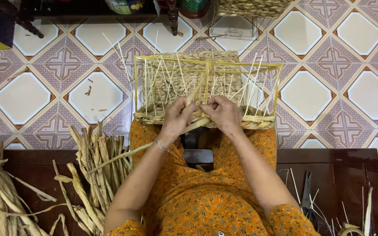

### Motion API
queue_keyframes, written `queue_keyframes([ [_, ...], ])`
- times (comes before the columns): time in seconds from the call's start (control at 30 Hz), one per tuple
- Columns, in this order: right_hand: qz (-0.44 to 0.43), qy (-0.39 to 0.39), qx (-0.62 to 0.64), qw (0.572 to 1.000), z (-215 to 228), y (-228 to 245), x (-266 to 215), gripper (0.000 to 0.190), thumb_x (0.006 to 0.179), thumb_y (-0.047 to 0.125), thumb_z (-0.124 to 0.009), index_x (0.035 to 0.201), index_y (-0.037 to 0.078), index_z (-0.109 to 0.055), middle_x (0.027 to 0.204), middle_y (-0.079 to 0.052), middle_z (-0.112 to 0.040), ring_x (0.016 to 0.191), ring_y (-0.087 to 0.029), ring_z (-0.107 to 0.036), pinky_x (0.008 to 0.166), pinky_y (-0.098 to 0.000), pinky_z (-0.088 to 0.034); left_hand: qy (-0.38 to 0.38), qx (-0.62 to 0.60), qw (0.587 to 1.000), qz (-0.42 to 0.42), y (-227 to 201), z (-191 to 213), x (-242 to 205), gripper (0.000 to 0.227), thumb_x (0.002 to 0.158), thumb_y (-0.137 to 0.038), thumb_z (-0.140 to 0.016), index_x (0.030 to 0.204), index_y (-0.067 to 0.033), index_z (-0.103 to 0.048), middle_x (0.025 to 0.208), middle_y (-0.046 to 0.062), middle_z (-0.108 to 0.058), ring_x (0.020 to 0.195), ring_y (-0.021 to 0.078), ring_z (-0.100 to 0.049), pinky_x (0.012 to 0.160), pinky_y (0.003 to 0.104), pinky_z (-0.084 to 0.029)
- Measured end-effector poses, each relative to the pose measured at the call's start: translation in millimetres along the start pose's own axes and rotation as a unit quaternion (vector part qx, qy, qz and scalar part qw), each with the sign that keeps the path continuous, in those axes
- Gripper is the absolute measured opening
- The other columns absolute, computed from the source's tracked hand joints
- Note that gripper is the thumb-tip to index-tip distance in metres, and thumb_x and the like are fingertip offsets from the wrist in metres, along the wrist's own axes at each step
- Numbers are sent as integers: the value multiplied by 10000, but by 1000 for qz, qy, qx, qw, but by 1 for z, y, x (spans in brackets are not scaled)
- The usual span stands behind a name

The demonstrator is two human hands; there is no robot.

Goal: The person weaves dried plant stalks around a rectangular frame by hand, threading and wrapping them through vertical supports. They use shears to trim excess material and continue adding stalks to build the sides of the basket.

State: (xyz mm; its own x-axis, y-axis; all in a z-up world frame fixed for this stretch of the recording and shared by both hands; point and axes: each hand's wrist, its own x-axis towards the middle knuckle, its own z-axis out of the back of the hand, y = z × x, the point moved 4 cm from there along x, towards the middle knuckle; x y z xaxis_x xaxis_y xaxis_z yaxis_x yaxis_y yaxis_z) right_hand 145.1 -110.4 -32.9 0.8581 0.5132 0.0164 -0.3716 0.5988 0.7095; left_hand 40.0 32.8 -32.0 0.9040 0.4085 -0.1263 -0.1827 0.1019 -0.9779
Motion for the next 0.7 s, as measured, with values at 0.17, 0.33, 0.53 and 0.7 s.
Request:
queue_keyframes([
  [0.17, 51, -59, 53, 996, -13, -10, 0, 213, 846, 303, -820, 992, 162, -755, 783, 29, -767, 609, -80, -677, 535, -282, -539, 71, -84, 991, 75, -3, 3, 5, 272, 1038, -310, -515, 896, -95, -604, 690, -3, -619, 495, 55, -489, 422, 195, -433],
  [0.33, 69, -42, 40, 996, -14, -9, -2, 150, 924, 254, -751, 1027, 145, -760, 800, 8, -764, 579, -84, -660, 493, -283, -514, 81, 107, 990, 47, 5, -4, 11, 400, 1085, -353, -485, 832, -79, -628, 609, 27, -591, 470, 81, -533, 416, 206, -458],
  [0.53, 50, -26, 34, 998, 1, 7, -1, 424, 859, 309, -756, 1208, 105, -627, 813, 25, -741, 406, -115, -493, 419, -270, -450, 45, 103, 994, 13, -26, 8, 9, 249, 1070, -232, -439, 1126, -59, -610, 642, 46, -684, 452, 123, -623, 404, 243, -517],
  [0.7, 74, -54, 32, 995, 2, 5, 3, 529, 843, 303, -773, 1261, 71, -546, 783, 28, -709, 424, -61, -484, 417, -242, -431, 60, -30, 977, 204, -49, 16, -4, 169, 1012, -76, -349, 1121, -54, -476, 730, 120, -702, 429, 162, -592, 365, 268, -525],
])
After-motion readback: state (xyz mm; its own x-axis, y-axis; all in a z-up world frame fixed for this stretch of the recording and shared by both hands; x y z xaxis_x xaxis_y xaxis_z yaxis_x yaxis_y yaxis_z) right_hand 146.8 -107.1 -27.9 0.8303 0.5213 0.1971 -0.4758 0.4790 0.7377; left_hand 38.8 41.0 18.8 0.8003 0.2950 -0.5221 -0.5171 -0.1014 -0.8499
